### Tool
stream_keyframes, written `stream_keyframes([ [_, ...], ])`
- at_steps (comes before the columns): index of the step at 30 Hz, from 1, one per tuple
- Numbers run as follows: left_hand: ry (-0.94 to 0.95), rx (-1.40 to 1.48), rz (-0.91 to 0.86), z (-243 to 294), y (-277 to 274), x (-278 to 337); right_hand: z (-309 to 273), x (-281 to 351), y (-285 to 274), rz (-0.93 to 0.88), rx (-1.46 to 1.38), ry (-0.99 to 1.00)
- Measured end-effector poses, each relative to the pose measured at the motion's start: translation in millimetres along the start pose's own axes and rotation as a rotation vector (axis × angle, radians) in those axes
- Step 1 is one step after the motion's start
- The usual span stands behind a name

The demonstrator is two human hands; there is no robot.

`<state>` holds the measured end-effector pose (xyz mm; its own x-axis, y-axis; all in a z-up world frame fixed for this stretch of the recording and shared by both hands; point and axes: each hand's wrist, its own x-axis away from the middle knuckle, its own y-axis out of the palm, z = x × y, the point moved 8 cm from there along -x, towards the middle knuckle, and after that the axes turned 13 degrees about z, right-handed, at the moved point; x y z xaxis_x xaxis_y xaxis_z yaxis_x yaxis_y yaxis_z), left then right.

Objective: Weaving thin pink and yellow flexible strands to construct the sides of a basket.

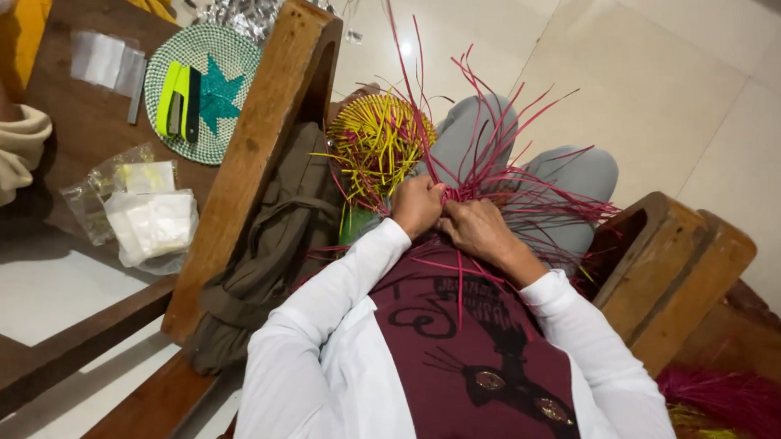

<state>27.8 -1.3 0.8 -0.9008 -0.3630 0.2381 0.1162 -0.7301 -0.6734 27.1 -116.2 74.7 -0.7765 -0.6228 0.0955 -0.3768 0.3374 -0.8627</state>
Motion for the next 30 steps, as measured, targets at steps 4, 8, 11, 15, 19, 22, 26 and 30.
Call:
stream_keyframes([
  [4,-0.002,0.073,-0.047,1,-4,-3,3,2,5,0.051,0.056,-0.055],
  [8,0.047,0.117,-0.101,6,-9,6,9,3,12,0.034,0.101,-0.072],
  [11,0.052,0.060,-0.096,7,-15,12,11,5,18,0.039,0.098,-0.075],
  [15,0.025,0.044,-0.089,11,-15,9,14,4,24,0.073,0.166,-0.105],
  [19,0.047,-0.026,-0.078,1,4,-3,16,6,24,0.067,0.169,-0.115],
  [22,-0.033,0.260,-0.055,-17,15,-12,9,1,4,0.088,0.152,-0.123],
  [26,0.027,0.403,-0.091,1,-7,-6,11,4,13,0.129,0.220,-0.150],
  [30,0.033,0.467,-0.178,20,-23,1,11,5,19,0.148,0.281,-0.164],
])
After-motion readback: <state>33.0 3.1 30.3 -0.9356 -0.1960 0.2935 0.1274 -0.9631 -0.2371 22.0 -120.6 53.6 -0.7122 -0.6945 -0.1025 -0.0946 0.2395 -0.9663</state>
